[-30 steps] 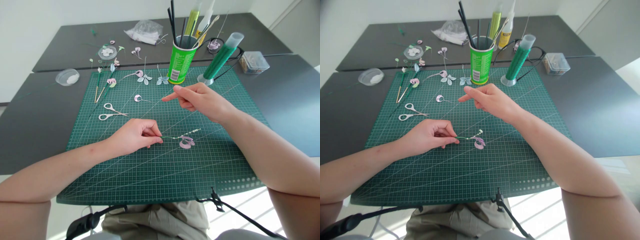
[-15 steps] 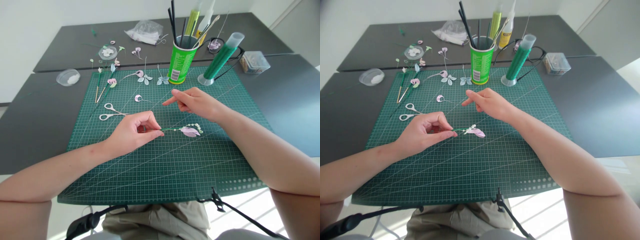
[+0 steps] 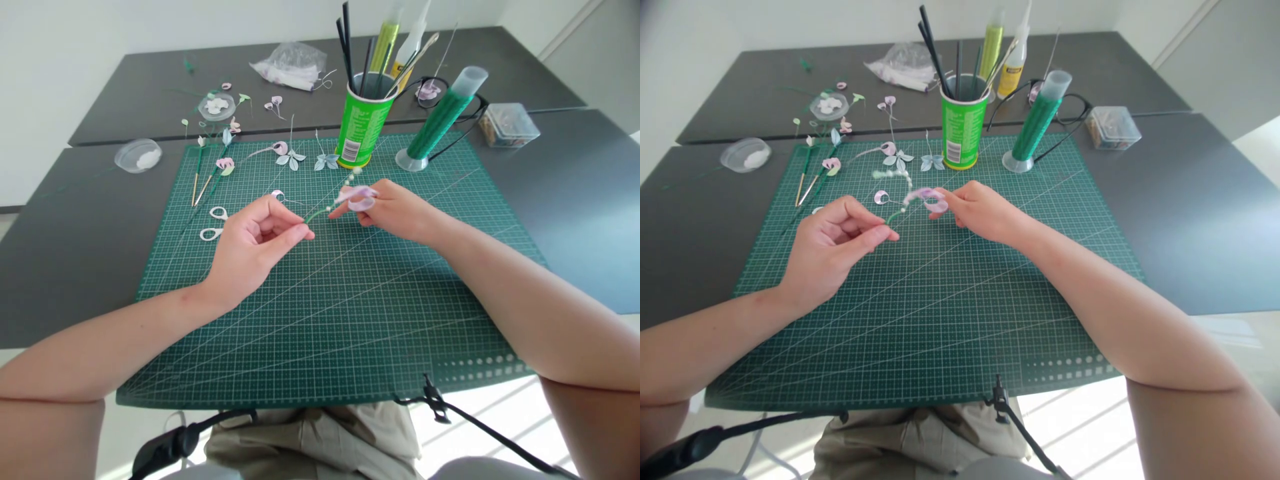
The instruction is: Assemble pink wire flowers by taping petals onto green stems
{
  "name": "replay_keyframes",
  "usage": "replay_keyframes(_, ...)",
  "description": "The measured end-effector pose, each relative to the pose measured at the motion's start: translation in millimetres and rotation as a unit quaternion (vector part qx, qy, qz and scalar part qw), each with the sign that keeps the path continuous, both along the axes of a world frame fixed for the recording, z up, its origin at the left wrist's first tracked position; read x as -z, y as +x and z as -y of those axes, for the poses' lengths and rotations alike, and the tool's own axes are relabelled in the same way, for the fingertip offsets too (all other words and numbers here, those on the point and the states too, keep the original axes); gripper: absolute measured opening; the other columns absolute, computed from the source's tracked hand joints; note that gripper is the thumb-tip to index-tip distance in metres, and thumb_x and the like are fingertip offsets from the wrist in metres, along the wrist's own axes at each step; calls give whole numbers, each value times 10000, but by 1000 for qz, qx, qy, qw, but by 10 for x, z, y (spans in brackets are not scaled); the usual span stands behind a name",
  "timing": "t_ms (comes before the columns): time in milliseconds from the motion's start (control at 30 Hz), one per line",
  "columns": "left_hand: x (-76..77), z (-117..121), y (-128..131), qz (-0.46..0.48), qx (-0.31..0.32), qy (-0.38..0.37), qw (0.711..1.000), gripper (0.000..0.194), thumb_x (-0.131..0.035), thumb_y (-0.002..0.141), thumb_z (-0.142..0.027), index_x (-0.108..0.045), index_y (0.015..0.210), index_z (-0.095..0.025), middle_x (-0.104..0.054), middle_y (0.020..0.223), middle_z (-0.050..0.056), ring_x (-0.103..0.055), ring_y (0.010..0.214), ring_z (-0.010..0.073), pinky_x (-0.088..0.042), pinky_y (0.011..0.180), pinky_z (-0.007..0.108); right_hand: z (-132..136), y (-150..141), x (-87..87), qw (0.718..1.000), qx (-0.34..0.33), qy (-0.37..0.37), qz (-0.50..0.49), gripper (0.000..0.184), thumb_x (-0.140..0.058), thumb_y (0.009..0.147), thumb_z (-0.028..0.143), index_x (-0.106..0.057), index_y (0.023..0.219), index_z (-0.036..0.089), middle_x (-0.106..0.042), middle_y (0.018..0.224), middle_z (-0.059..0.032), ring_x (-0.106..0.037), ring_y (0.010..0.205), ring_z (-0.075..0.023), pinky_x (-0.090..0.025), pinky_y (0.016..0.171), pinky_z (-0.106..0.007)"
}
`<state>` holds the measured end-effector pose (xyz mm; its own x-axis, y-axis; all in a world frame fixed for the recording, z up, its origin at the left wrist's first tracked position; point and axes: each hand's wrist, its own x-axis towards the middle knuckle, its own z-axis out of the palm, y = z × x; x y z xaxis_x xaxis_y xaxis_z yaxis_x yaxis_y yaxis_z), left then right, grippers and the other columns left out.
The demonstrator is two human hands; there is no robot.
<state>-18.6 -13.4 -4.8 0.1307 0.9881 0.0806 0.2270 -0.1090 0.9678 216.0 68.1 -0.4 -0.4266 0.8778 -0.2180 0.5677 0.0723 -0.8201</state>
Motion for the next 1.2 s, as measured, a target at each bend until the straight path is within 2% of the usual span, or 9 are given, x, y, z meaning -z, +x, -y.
replay_keyframes(167,73,-101,-42,41,-65,-5,997,128,-767,933,-288,-702,1015,-215,-793,878,24,-737,838,162,-508,642,248,36,-18,-44,999,-6,1,50,589,-502,1088,567,-877,886,161,-390,514,29,-313,471,-99,-290,514,-307)
replay_keyframes(433,24,-90,-24,74,-28,-49,996,104,-760,910,-259,-669,926,-209,-781,847,23,-623,662,116,-466,573,234,19,-17,-3,998,-2,13,62,625,-507,1072,596,-828,740,175,-468,553,2,-384,478,-103,-335,533,-318)
replay_keyframes(567,33,-89,-25,99,4,-89,991,133,-755,895,-264,-639,925,-206,-783,845,25,-515,548,88,-402,477,215,-16,-13,87,997,55,54,20,425,-535,1082,452,-709,803,183,-645,779,-32,-541,623,-126,-408,628,-308)
replay_keyframes(733,48,-84,-5,111,23,-124,986,154,-748,890,-262,-614,936,-202,-788,838,26,-502,507,74,-391,446,199,-29,0,160,976,97,191,-36,114,-646,1009,305,-663,948,210,-726,1034,-59,-638,930,-196,-467,817,-327)
replay_keyframes(833,53,-87,2,118,27,-127,984,147,-741,893,-248,-608,933,-200,-788,831,23,-503,505,70,-385,438,187,38,-29,157,983,38,145,-103,127,-612,970,203,-728,1021,203,-767,1142,-67,-685,1105,-232,-509,999,-386)
replay_keyframes(967,51,-98,-2,116,21,-127,985,152,-744,886,-251,-606,927,-202,-786,822,15,-510,506,72,-384,431,183,202,-122,151,976,-74,-8,-204,318,-549,917,129,-782,1122,197,-787,1255,-63,-696,1247,-230,-494,1149,-431)
replay_keyframes(1033,52,-107,-8,109,14,-127,986,171,-749,877,-268,-596,921,-206,-791,831,18,-515,503,75,-392,432,186,286,-173,148,961,-120,-57,-243,304,-558,934,155,-766,1154,187,-776,1274,-72,-716,1213,-214,-528,1113,-400)
replay_keyframes(1100,57,-118,-14,107,11,-125,986,184,-750,875,-278,-588,923,-208,-799,848,23,-520,503,76,-397,429,186,359,-209,134,957,-140,-77,-244,264,-554,983,213,-729,1174,164,-780,1101,-67,-756,926,-165,-599,877,-322)
replay_keyframes(1200,68,-134,-20,113,6,-122,986,187,-745,874,-275,-582,932,-207,-801,857,25,-529,493,77,-384,403,183,439,-223,103,979,-120,-10,-163,250,-531,1045,306,-699,1141,148,-535,628,61,-445,475,-79,-359,472,-235)
